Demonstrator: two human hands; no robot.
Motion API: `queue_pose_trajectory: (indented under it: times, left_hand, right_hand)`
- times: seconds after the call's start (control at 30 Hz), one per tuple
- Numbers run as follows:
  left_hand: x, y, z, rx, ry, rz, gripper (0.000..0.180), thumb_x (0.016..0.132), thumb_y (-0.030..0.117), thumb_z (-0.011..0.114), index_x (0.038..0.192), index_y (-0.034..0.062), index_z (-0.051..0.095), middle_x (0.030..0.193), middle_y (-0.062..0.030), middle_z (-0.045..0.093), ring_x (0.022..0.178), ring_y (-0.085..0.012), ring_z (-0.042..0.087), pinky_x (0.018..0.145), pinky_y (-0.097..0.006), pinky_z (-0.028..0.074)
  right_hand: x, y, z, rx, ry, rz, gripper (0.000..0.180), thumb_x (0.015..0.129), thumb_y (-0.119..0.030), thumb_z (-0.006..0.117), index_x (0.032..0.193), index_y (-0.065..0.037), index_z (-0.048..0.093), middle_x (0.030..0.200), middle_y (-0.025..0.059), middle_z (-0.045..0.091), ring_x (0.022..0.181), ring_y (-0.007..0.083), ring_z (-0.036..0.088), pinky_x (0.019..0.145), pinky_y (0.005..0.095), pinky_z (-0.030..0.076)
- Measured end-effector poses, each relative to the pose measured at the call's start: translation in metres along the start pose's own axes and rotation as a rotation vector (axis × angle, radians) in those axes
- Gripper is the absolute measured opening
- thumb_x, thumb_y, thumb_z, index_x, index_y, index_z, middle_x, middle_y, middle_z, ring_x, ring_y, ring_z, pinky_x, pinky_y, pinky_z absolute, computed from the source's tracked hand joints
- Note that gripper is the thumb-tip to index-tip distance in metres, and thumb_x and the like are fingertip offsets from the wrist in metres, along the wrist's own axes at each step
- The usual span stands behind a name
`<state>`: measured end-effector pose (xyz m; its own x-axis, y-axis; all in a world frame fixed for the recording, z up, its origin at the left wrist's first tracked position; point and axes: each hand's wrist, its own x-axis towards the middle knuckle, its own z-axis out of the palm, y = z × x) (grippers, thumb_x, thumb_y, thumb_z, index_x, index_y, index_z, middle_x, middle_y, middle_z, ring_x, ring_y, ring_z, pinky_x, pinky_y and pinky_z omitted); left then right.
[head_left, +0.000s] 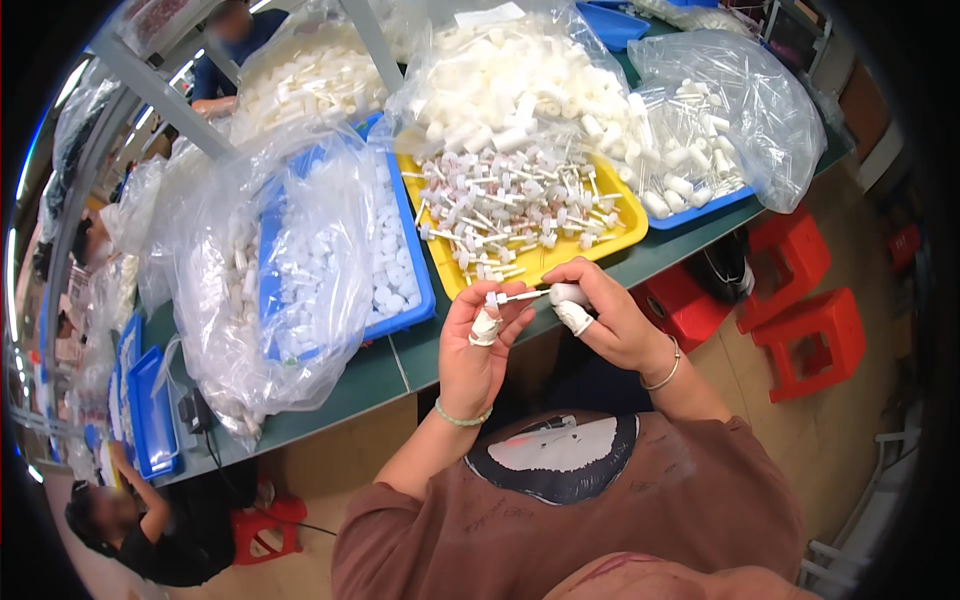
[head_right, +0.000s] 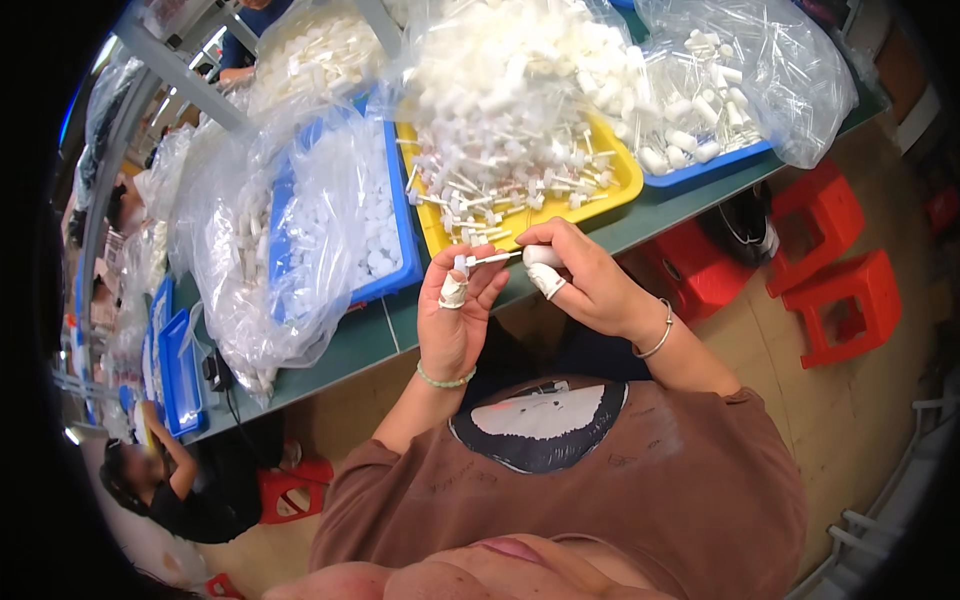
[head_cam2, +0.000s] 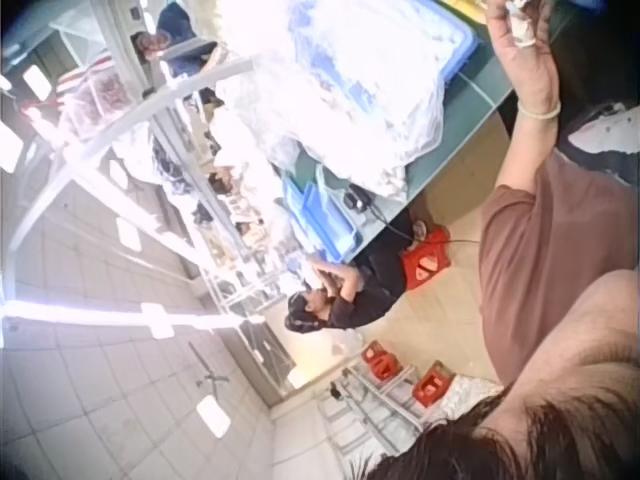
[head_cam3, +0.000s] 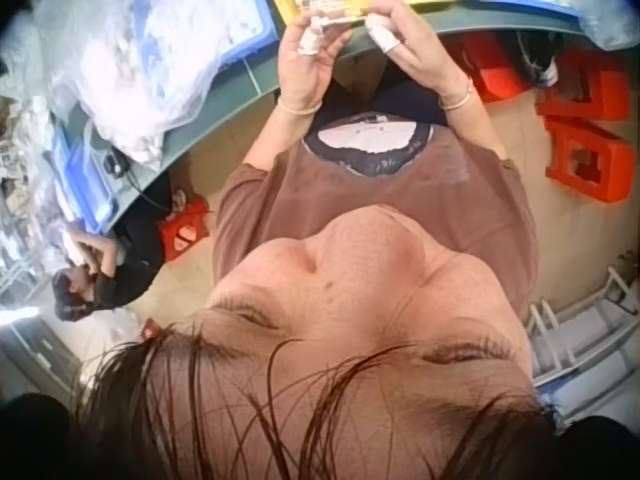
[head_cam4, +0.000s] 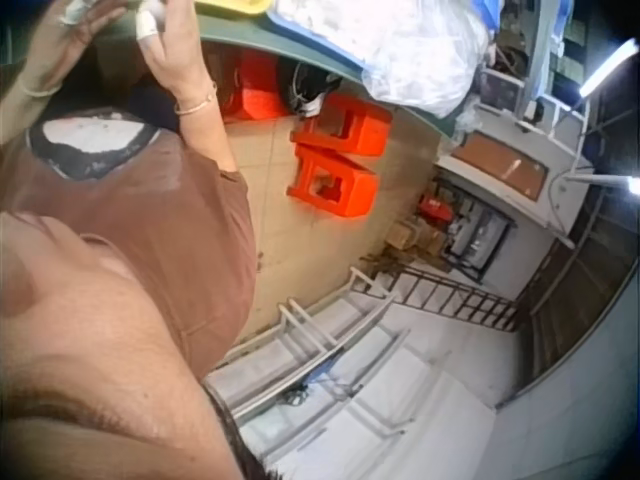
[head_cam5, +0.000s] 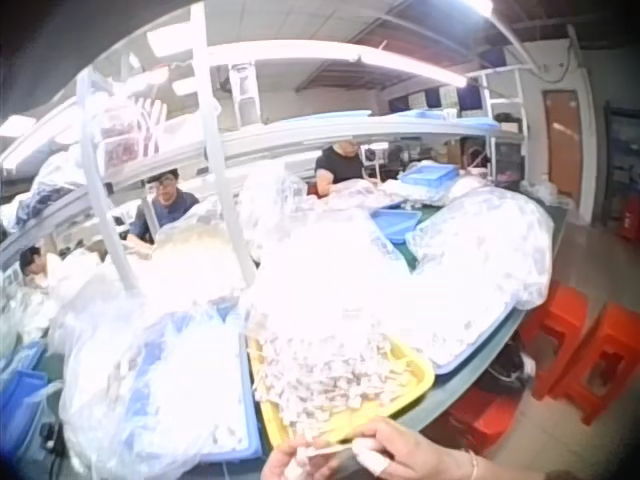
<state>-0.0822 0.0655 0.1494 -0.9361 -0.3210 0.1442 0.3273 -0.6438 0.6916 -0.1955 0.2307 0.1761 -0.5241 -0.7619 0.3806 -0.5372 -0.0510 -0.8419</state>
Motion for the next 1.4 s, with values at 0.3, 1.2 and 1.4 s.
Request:
queue_pose_trajectory:
  times: [0.3,1.2,1.4]
  left_hand:
    - [-0.016,-0.011,-0.001,0.108,-0.045,0.078,0.029,0.098,0.021,0.057,0.121,0.0048,0.051,0.115,-0.0131,0.064,0.112,-0.0275,0.063,0.095,-0.039,0.054]
    - [-0.065,0.001,-0.025,0.572,-0.187,0.199,0.028,0.094,0.011,0.062,0.119,0.0014,0.052,0.113,-0.0128,0.063,0.109,-0.0256,0.063,0.095,-0.036,0.052]
    - [-0.068,-0.005,-0.027,0.551,-0.137,0.222,0.028,0.095,0.011,0.061,0.119,0.0006,0.052,0.113,-0.0137,0.063,0.108,-0.0245,0.063,0.095,-0.036,0.052]
  right_hand:
    - [-0.026,0.011,0.031,0.273,0.066,0.053,0.028,0.096,-0.007,0.05,0.124,0.0,0.051,0.109,0.0088,0.06,0.096,0.0136,0.057,0.085,0.0279,0.047]
    - [-0.059,0.016,0.068,0.729,-0.106,0.352,0.025,0.102,-0.022,0.043,0.109,-0.003,0.057,0.08,-0.0011,0.052,0.06,0.004,0.045,0.055,0.0206,0.043]
    - [-0.058,0.015,0.073,0.569,-0.091,0.275,0.023,0.101,-0.024,0.047,0.105,-0.005,0.059,0.077,-0.0035,0.05,0.056,0.0032,0.036,0.051,0.0199,0.035]
